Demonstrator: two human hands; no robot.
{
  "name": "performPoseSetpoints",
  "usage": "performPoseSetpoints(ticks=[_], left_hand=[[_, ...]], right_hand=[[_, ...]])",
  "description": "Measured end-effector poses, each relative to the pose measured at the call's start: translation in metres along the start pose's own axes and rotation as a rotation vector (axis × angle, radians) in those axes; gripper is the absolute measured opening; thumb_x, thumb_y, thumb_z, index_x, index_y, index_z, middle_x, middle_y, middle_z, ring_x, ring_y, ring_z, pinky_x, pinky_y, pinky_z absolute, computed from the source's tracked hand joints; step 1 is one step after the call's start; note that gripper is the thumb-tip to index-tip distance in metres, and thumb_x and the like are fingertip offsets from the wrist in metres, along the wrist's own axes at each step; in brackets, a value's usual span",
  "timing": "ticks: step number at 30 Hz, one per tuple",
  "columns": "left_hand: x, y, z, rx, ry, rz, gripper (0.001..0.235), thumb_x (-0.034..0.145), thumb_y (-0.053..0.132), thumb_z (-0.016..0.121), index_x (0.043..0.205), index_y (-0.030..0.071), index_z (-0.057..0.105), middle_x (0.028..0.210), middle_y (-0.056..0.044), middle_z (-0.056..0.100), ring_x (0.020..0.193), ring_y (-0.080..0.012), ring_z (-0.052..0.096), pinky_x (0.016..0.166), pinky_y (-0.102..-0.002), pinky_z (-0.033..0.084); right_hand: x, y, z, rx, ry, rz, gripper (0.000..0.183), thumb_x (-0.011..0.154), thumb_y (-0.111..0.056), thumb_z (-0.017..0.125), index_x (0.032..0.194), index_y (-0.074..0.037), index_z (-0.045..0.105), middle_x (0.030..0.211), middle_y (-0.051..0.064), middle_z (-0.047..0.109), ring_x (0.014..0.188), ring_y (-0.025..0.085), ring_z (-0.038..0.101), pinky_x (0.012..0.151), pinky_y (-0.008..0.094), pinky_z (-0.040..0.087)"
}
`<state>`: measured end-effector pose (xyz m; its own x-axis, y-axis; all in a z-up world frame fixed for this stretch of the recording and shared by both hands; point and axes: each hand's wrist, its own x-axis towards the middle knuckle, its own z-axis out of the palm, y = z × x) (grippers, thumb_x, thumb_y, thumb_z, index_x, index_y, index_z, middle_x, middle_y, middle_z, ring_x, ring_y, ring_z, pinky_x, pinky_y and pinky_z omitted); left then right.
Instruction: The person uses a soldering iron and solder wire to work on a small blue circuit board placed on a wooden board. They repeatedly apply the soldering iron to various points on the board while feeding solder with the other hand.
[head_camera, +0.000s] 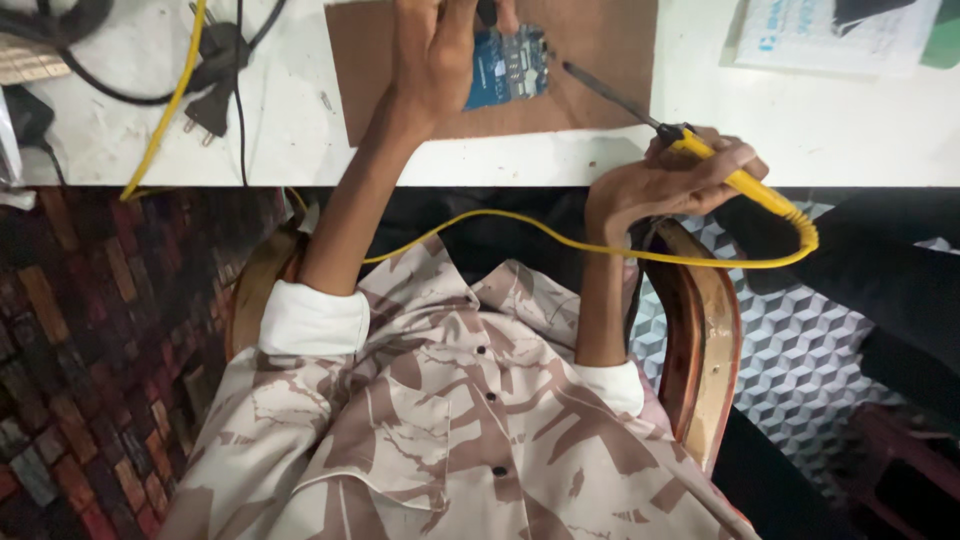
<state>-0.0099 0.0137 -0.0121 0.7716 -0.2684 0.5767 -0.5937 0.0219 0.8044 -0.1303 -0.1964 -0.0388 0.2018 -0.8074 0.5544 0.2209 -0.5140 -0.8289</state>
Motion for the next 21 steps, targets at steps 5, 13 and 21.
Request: performPoseSetpoints(ticks=[5, 13, 21], left_hand=[[0.009, 0.011, 0.001, -0.151, 0.019, 0.056, 0.049, 0.121, 0.040, 0.037, 0.102, 0.000, 0.057, 0.100, -0.013, 0.071, 0.080, -0.0177, 0.072, 0.077, -0.031, 0.058], [0.016, 0.021, 0.003, -0.044, 0.076, -0.013, 0.058, 0.116, 0.043, 0.038, 0.092, -0.003, 0.064, 0.088, -0.012, 0.068, 0.070, -0.0172, 0.070, 0.069, -0.032, 0.054], [0.016, 0.022, 0.006, -0.133, 0.075, -0.018, 0.052, 0.116, 0.036, 0.043, 0.093, -0.005, 0.063, 0.090, -0.015, 0.069, 0.073, -0.0195, 0.068, 0.072, -0.034, 0.055]], right_hand=[[0.010, -0.013, -0.002, 0.365, -0.013, 0.273, 0.043, 0.105, -0.045, 0.065, 0.112, -0.004, 0.054, 0.074, 0.008, 0.064, 0.057, 0.011, 0.059, 0.046, 0.021, 0.042], [0.071, -0.106, 0.006, 0.607, -0.119, -0.318, 0.038, 0.109, -0.038, 0.059, 0.130, -0.008, 0.051, 0.090, 0.014, 0.071, 0.060, 0.015, 0.062, 0.044, 0.026, 0.044], [0.066, -0.201, -0.037, 0.727, -0.231, 0.160, 0.043, 0.108, -0.027, 0.063, 0.143, -0.008, 0.044, 0.105, 0.023, 0.068, 0.085, 0.023, 0.072, 0.047, 0.029, 0.049]])
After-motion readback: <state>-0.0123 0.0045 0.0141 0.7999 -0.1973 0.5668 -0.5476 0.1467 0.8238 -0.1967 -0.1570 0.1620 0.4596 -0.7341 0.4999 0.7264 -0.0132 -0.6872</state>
